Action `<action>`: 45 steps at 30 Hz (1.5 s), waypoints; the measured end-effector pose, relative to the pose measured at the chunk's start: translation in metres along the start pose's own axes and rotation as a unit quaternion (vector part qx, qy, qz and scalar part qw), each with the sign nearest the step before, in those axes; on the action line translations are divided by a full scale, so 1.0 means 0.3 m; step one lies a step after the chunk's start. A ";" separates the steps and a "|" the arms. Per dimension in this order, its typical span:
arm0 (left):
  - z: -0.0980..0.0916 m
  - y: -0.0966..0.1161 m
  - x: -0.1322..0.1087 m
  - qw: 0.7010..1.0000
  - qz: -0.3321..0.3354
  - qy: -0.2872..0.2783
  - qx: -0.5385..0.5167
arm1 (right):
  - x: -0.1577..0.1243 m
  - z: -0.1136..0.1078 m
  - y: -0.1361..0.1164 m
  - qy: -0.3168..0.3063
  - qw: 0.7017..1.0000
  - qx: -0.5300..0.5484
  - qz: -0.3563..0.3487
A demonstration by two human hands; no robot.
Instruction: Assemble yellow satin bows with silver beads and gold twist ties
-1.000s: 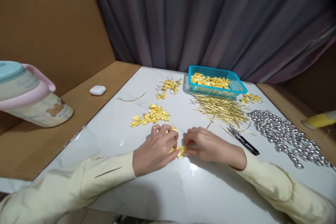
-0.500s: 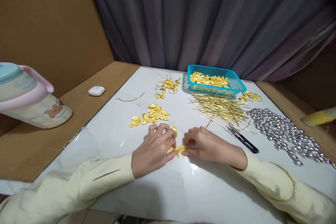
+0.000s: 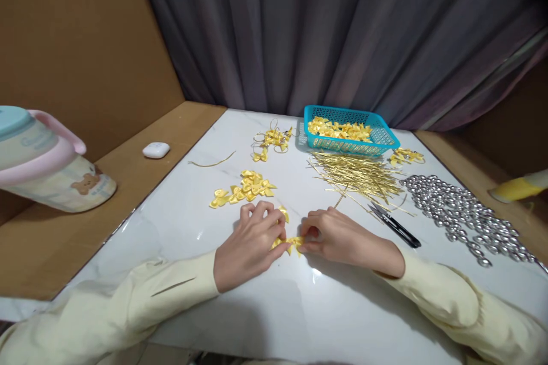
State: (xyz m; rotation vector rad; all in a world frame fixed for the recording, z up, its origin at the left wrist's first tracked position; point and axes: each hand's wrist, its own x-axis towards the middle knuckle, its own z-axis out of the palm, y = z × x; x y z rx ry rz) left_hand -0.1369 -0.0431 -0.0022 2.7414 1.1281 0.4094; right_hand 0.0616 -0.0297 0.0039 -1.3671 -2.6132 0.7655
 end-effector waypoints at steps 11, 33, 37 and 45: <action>-0.013 0.012 0.008 0.999 -0.030 -0.010 -0.037 | -0.006 -0.005 -0.009 0.003 1.000 -0.013 0.008; -0.010 0.008 0.011 0.999 -0.020 -0.025 -0.004 | -0.006 0.001 -0.003 0.000 1.000 -0.028 0.010; -0.011 0.010 0.011 0.999 -0.022 -0.027 -0.002 | -0.008 -0.001 -0.006 0.002 1.000 -0.027 0.010; -0.010 0.009 0.009 1.000 -0.020 -0.020 -0.005 | -0.007 -0.004 -0.008 -0.004 1.000 -0.027 0.012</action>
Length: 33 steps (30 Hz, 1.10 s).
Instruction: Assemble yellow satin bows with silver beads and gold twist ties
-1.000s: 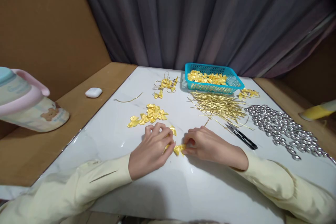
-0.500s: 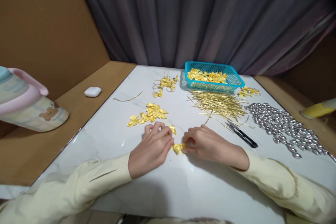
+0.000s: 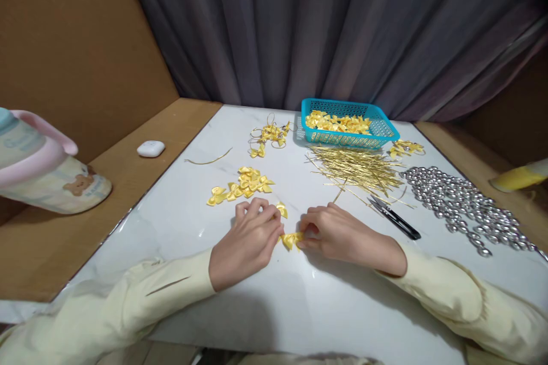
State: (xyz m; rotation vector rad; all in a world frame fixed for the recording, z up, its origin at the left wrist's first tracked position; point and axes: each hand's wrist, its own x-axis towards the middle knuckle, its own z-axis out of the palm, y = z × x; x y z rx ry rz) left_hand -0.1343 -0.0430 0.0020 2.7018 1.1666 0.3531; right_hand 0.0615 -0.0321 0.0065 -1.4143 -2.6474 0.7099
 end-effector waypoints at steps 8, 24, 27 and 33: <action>0.001 0.002 -0.001 1.000 -0.004 -0.004 -0.001 | -0.001 0.005 0.005 0.011 1.000 -0.002 -0.006; 0.002 0.001 -0.002 1.000 -0.005 -0.013 0.016 | -0.001 0.009 0.003 0.004 1.000 -0.013 0.010; 0.002 0.002 -0.004 1.000 -0.006 -0.013 0.014 | -0.003 0.010 0.005 0.005 1.000 -0.012 0.009; 0.002 0.005 0.001 1.000 -0.006 -0.011 0.011 | -0.002 0.012 0.006 0.011 1.000 -0.008 0.004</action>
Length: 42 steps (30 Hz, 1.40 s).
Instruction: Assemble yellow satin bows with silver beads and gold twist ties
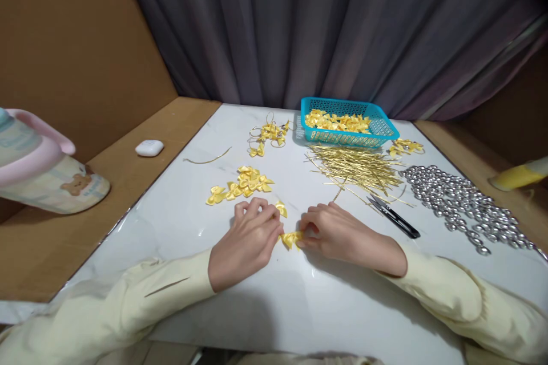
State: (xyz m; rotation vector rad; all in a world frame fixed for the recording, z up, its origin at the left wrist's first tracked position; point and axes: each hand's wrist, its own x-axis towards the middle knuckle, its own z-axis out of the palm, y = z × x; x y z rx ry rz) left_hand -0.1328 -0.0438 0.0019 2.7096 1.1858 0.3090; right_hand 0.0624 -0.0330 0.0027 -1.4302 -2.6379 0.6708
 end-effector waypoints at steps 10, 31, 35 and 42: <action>0.003 -0.003 -0.004 1.000 0.007 0.009 0.002 | 0.002 0.004 0.003 -0.003 1.000 0.008 0.004; -0.001 -0.010 -0.004 1.000 -0.001 0.009 -0.015 | 0.013 0.013 0.018 -0.002 0.998 0.066 0.009; -0.017 -0.017 -0.004 0.999 -0.015 0.031 -0.025 | 0.021 0.003 0.033 -0.017 0.993 0.118 0.026; -0.019 -0.048 0.004 0.995 -0.039 0.078 -0.044 | 0.022 0.005 0.042 0.012 0.987 0.161 0.009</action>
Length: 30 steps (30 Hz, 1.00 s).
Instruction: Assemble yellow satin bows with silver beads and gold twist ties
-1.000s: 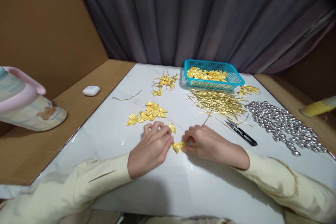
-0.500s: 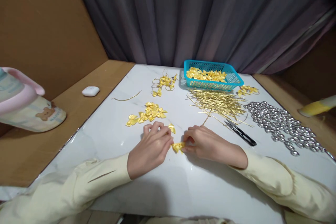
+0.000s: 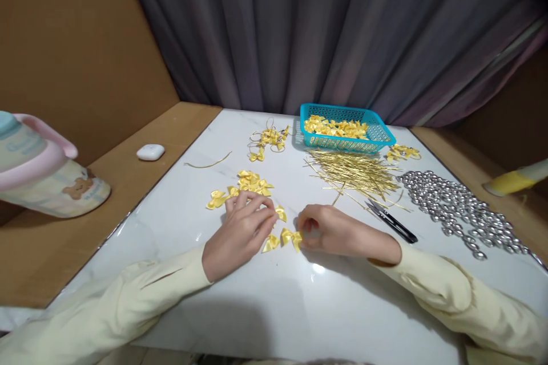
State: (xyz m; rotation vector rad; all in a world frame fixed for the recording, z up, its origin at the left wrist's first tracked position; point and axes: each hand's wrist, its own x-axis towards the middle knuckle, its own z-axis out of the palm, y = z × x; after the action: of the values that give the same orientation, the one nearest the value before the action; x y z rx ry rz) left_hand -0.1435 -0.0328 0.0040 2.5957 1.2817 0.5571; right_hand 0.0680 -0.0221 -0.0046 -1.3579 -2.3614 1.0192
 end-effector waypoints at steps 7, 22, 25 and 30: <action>0.025 -0.003 -0.001 0.999 0.011 -0.037 -0.026 | 0.004 0.017 0.016 0.024 0.999 0.000 -0.031; -0.075 -0.124 0.061 0.981 -0.136 0.129 -0.046 | 0.234 -0.152 0.022 0.129 0.986 -0.067 -0.083; -0.066 -0.162 0.060 0.979 -0.152 0.129 -0.044 | 0.305 -0.139 -0.001 0.087 0.985 -0.064 -0.132; -0.021 -0.174 0.039 0.989 -0.112 0.100 -0.002 | 0.390 -0.045 -0.046 0.060 0.980 -0.063 -0.177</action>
State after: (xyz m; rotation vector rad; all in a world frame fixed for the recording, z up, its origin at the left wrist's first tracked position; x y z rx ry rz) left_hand -0.1774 0.0084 -0.0046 2.3973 1.6043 0.7907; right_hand 0.0020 0.0765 -0.0013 -0.9544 -2.4872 0.6788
